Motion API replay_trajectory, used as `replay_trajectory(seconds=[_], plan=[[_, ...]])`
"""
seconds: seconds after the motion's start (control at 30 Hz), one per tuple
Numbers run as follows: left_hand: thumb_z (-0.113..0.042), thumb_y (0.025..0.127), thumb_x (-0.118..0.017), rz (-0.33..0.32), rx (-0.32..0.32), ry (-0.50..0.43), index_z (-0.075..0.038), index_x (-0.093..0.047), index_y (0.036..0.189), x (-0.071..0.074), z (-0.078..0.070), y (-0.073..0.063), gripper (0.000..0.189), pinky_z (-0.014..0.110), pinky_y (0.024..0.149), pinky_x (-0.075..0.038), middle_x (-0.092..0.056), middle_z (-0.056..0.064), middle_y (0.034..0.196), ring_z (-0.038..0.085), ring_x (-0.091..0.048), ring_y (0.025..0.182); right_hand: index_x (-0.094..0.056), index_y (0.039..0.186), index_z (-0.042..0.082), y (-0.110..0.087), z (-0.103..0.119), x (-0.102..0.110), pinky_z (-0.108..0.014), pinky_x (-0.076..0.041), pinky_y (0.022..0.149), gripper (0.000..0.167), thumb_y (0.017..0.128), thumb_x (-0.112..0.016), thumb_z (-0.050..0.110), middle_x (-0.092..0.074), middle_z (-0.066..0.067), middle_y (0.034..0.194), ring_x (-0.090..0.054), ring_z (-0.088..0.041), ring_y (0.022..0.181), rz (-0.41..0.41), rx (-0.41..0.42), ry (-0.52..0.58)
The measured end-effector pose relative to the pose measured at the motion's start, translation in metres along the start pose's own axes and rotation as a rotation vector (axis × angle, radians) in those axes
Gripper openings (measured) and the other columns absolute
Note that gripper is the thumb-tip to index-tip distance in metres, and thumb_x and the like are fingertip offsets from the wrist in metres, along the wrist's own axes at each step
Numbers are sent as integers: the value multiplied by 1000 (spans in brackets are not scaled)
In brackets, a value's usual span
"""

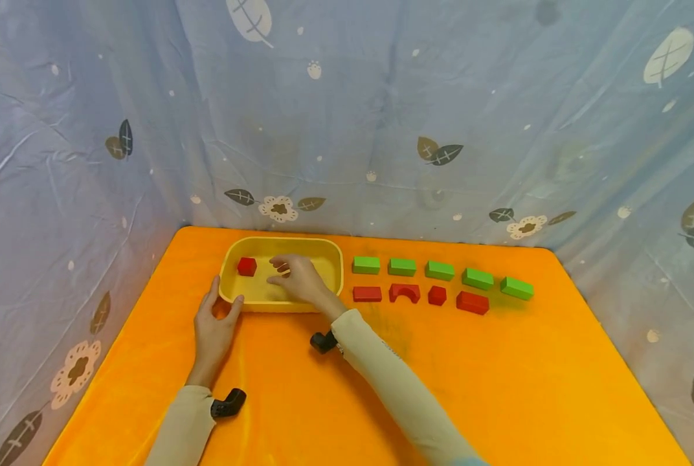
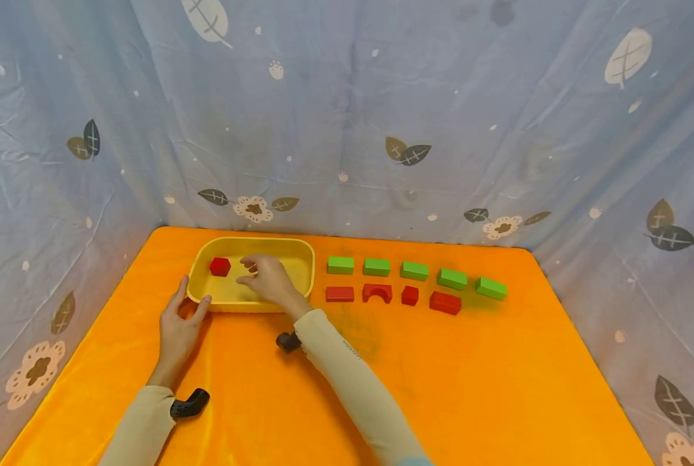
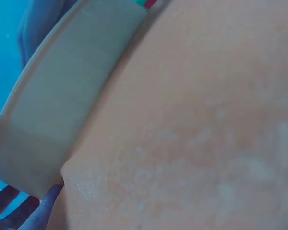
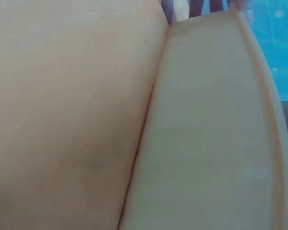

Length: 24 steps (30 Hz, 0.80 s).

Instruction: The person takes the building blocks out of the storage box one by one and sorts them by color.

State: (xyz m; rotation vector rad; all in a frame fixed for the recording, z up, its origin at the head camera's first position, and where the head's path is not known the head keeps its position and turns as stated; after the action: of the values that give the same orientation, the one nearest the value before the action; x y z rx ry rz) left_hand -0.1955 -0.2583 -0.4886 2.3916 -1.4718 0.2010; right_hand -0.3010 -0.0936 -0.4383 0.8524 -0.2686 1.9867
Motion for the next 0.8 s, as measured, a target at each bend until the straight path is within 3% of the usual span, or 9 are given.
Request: replay_trajectory(seconds=[0.27,0.5,0.67,0.8], plan=[[-27,94,-68,-4,-15,13,-8,-32,154,2,-1,0,73,46,117,-27,-38,15,152,29,-32,142,-61,130,1,28,14,-24,-25,-53,91,45,89,-74,16,-65,-12,123,-64,-24,109,16,-20,-58],[-30,94,-68,10,-8,7,-7,-31,153,0,1,-1,74,45,117,-27,-33,8,156,26,-29,144,-56,133,3,45,20,-43,-21,-50,92,51,89,-75,21,-61,-10,124,-60,-18,103,7,-31,-274],[-29,93,-69,1,-4,27,-8,-33,153,1,1,-2,73,47,116,-28,-37,13,153,29,-33,142,-56,135,8,52,20,-49,-19,-49,92,49,90,-73,16,-56,-7,130,-58,-14,104,3,-71,-362],[-29,93,-69,-3,-7,23,-8,-33,153,2,2,-2,73,47,116,-29,-37,13,154,29,-32,142,-62,123,11,57,17,-52,-18,-48,88,36,88,-72,8,-62,-2,115,-57,-12,98,44,-40,-425]])
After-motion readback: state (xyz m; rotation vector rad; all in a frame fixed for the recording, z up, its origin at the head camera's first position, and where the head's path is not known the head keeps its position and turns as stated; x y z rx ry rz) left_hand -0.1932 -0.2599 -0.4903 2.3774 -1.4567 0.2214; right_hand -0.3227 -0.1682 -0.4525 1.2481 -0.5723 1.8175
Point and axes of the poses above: each hand's wrist, its own y-axis towards the middle knuckle, its own x-axis out of the back of the hand, z = x × y, the point moved 6 cm from there along y, towards the middle knuckle
